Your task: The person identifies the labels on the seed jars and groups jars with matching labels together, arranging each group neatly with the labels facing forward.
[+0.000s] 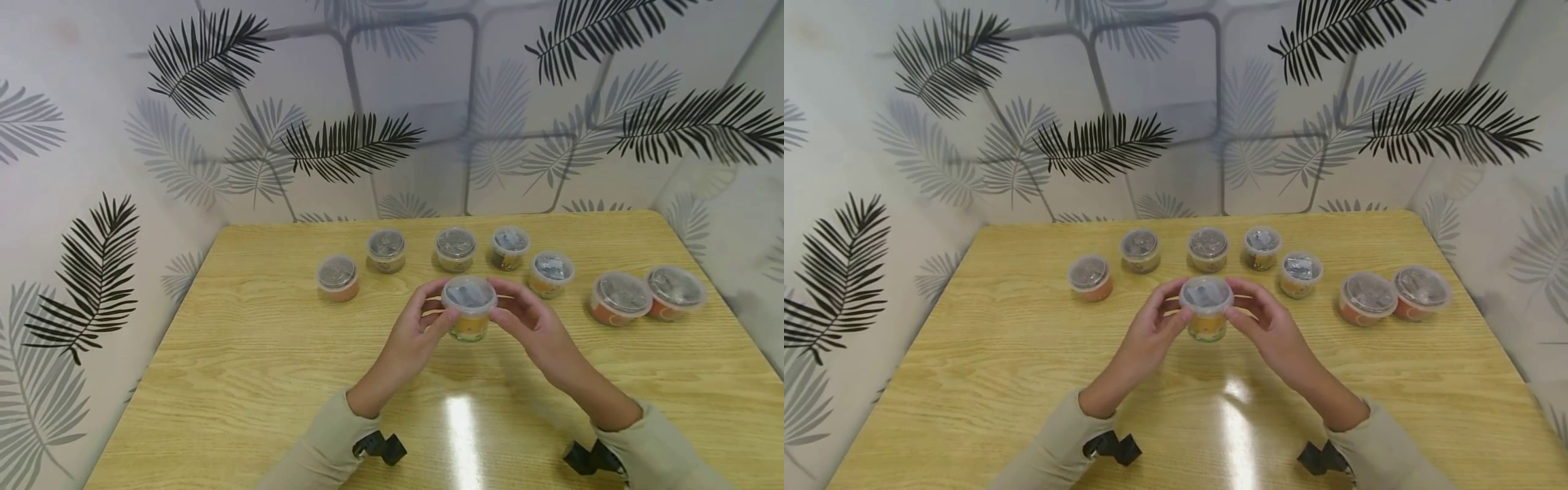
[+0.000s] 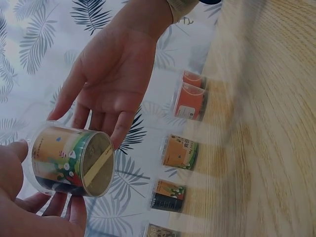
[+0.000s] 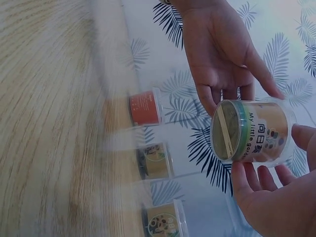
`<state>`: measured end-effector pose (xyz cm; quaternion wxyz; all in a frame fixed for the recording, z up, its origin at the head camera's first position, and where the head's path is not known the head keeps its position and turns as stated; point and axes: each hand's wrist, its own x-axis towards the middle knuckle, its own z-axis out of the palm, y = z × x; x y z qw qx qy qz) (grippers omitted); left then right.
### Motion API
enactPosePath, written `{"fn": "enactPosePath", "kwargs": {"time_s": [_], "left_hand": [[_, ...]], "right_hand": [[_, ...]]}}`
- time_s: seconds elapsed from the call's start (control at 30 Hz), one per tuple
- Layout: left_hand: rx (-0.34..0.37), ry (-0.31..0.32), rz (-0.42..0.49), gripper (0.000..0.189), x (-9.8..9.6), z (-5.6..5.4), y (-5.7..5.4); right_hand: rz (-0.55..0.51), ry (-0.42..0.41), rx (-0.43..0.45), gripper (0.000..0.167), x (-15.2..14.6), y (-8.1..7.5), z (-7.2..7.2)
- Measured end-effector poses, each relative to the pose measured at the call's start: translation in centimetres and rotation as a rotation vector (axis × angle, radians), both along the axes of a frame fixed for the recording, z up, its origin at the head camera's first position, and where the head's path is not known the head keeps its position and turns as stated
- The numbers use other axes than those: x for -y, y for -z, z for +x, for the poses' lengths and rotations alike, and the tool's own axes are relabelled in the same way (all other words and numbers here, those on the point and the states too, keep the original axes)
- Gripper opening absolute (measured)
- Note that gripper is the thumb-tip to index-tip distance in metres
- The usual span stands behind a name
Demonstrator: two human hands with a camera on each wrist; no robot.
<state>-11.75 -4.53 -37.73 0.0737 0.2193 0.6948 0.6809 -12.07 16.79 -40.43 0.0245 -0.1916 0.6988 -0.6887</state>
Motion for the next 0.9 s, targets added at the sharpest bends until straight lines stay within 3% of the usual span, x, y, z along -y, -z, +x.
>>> {"fn": "enactPosePath", "kwargs": {"time_s": [0.23,0.47,0.63,0.73,0.9], "left_hand": [[0.022,0.020,0.004,0.056,-0.2,0.2,-0.1],[0.003,0.024,-0.082,0.062,-0.2,0.3,-0.2],[0.010,0.027,-0.099,0.060,0.0,0.2,-0.2],[0.006,0.017,-0.076,0.061,0.2,-0.1,0.2],[0.004,-0.024,-0.050,0.059,0.6,-1.2,2.5]], "right_hand": [[0.018,-0.025,0.041,0.044,0.1,0.2,0.0],[0.002,-0.139,0.077,0.053,0.3,0.3,-0.1],[0.000,-0.133,0.068,0.054,0.4,0.2,0.0],[0.007,-0.113,0.068,0.053,0.4,0.2,0.0],[0.027,-0.052,0.061,0.049,0.5,0.6,-0.3]]}}
